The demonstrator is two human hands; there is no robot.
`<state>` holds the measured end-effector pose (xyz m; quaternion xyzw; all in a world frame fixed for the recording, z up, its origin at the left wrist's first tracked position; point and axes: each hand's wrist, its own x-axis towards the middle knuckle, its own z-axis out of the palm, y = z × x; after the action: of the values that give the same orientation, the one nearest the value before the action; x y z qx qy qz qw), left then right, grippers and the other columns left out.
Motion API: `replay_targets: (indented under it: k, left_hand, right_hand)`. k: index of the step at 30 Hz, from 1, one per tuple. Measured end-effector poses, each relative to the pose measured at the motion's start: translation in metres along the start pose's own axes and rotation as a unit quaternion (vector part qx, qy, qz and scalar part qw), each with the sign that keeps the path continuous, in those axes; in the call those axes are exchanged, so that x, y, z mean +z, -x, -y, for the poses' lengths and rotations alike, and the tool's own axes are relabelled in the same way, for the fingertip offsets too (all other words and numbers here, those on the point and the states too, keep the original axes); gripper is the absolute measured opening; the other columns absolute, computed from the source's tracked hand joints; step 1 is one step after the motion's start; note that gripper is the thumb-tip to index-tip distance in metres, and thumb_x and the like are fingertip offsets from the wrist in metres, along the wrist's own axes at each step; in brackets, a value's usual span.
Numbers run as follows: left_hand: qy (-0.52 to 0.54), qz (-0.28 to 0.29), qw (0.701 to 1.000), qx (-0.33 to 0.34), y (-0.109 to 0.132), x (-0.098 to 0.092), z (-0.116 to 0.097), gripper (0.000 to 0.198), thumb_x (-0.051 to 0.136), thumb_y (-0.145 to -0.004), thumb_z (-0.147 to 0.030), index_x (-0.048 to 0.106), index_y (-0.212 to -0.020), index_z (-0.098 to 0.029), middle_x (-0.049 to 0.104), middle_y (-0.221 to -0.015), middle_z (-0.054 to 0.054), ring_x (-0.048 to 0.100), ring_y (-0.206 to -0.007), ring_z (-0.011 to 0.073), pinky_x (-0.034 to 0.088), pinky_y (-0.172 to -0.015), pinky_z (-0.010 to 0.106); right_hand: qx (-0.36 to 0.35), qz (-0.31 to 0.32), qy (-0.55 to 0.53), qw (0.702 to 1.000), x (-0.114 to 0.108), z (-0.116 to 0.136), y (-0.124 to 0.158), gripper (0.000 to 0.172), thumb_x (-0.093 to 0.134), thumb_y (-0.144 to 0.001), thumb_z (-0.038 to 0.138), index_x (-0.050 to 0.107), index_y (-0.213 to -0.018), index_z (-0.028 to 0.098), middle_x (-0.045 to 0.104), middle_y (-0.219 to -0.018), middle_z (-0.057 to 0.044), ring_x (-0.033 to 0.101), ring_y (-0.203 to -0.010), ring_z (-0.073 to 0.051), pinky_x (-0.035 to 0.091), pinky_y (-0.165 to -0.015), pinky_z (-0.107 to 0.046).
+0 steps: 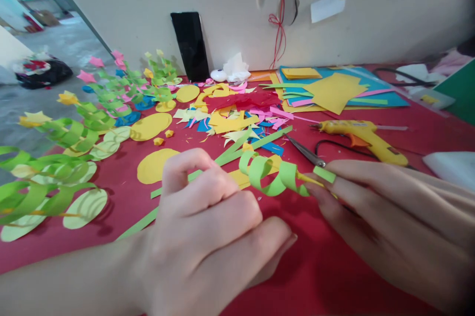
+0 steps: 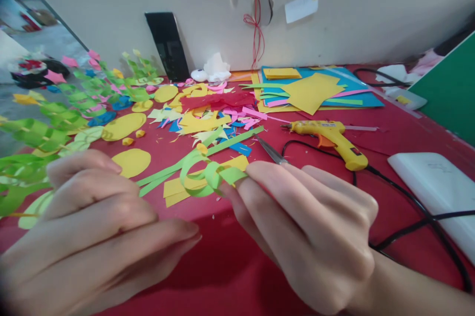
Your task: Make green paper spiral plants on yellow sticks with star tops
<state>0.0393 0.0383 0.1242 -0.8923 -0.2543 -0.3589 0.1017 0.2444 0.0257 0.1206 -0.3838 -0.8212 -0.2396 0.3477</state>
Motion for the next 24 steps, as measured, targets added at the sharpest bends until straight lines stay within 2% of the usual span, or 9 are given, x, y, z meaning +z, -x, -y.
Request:
replay_targets:
  k: [4,6,10,12,16,19,22,24]
  left_hand:
    - [-0.01,0.013,1.0,-0.02,-0.002,-0.002,-0.001,0.006,0.066,-0.072,-0.026,0.062,-0.07,-0.024,0.052,-0.045,-0.008,0.044,-0.049,0.011,0.035,-0.058,0.033]
    - [-0.018,-0.008,1.0,-0.012,-0.005,-0.002,0.002,0.01,0.067,-0.072,-0.033,0.061,-0.069,-0.025,0.054,-0.048,-0.007,0.044,-0.053,0.0125,0.035,-0.061,0.034]
    - [-0.034,-0.044,0.998,-0.037,-0.01,0.003,0.009,0.014,0.068,-0.069,-0.035,0.059,-0.072,-0.025,0.053,-0.054,-0.006,0.044,-0.059,0.0142,0.036,-0.064,0.035]
    - [-0.038,-0.044,0.998,-0.032,-0.01,0.004,0.012,0.017,0.07,-0.068,-0.034,0.059,-0.076,-0.024,0.054,-0.056,-0.006,0.045,-0.058,0.0137,0.036,-0.063,0.034]
    - [-0.025,0.041,0.999,-0.004,-0.006,0.001,0.01,0.015,0.062,-0.075,-0.029,0.063,-0.085,-0.019,0.058,-0.055,-0.005,0.049,-0.051,0.011,0.039,-0.055,0.031]
    - [0.008,0.086,0.996,-0.018,-0.002,-0.002,0.004,0.019,0.055,-0.079,-0.024,0.061,-0.094,-0.014,0.065,-0.059,-0.003,0.054,-0.047,0.0094,0.04,-0.043,0.026]
    - [0.013,0.088,0.996,-0.028,0.0,-0.003,0.001,0.023,0.055,-0.079,-0.023,0.058,-0.099,-0.011,0.067,-0.058,-0.002,0.054,-0.041,0.0096,0.038,-0.037,0.026]
    - [0.015,0.09,0.996,-0.025,0.0,-0.002,0.0,0.024,0.055,-0.079,-0.022,0.058,-0.099,-0.008,0.065,-0.055,-0.001,0.052,-0.039,0.0105,0.036,-0.036,0.027]
  right_hand:
    - [0.055,0.002,-0.012,0.998,0.001,-0.001,-0.002,0.015,0.059,-0.078,0.02,0.066,-0.065,0.017,0.07,-0.067,-0.006,0.062,-0.053,-0.01,0.047,-0.054,-0.019]
    - [0.084,0.015,-0.021,0.996,0.004,0.0,-0.002,0.014,0.056,-0.08,0.021,0.065,-0.069,0.017,0.069,-0.071,-0.005,0.062,-0.058,-0.008,0.047,-0.058,-0.017]
    - [0.107,0.039,-0.036,0.993,0.007,0.0,-0.002,0.018,0.052,-0.083,0.022,0.063,-0.07,0.017,0.067,-0.071,-0.003,0.059,-0.057,-0.005,0.045,-0.059,-0.014]
    - [0.107,0.039,-0.042,0.993,0.007,0.001,-0.002,0.018,0.052,-0.083,0.021,0.063,-0.069,0.016,0.067,-0.071,-0.004,0.059,-0.056,-0.004,0.045,-0.057,-0.014]
    - [0.078,0.002,-0.033,0.996,0.002,0.001,-0.002,0.014,0.057,-0.078,0.018,0.064,-0.066,0.017,0.069,-0.068,-0.005,0.061,-0.052,-0.009,0.046,-0.051,-0.018]
    - [0.032,-0.014,-0.018,0.999,-0.001,-0.002,-0.002,0.021,0.058,-0.077,0.019,0.063,-0.056,0.019,0.068,-0.058,-0.006,0.061,-0.048,-0.012,0.044,-0.044,-0.02]
    - [-0.004,0.003,-0.019,1.0,-0.001,-0.004,0.003,0.026,0.058,-0.079,0.022,0.064,-0.054,0.019,0.068,-0.057,-0.007,0.062,-0.049,-0.014,0.043,-0.044,-0.023]
    - [0.004,0.0,-0.027,1.0,0.002,-0.001,0.008,0.026,0.058,-0.08,0.025,0.064,-0.056,0.019,0.069,-0.061,-0.008,0.062,-0.051,-0.014,0.043,-0.046,-0.026]
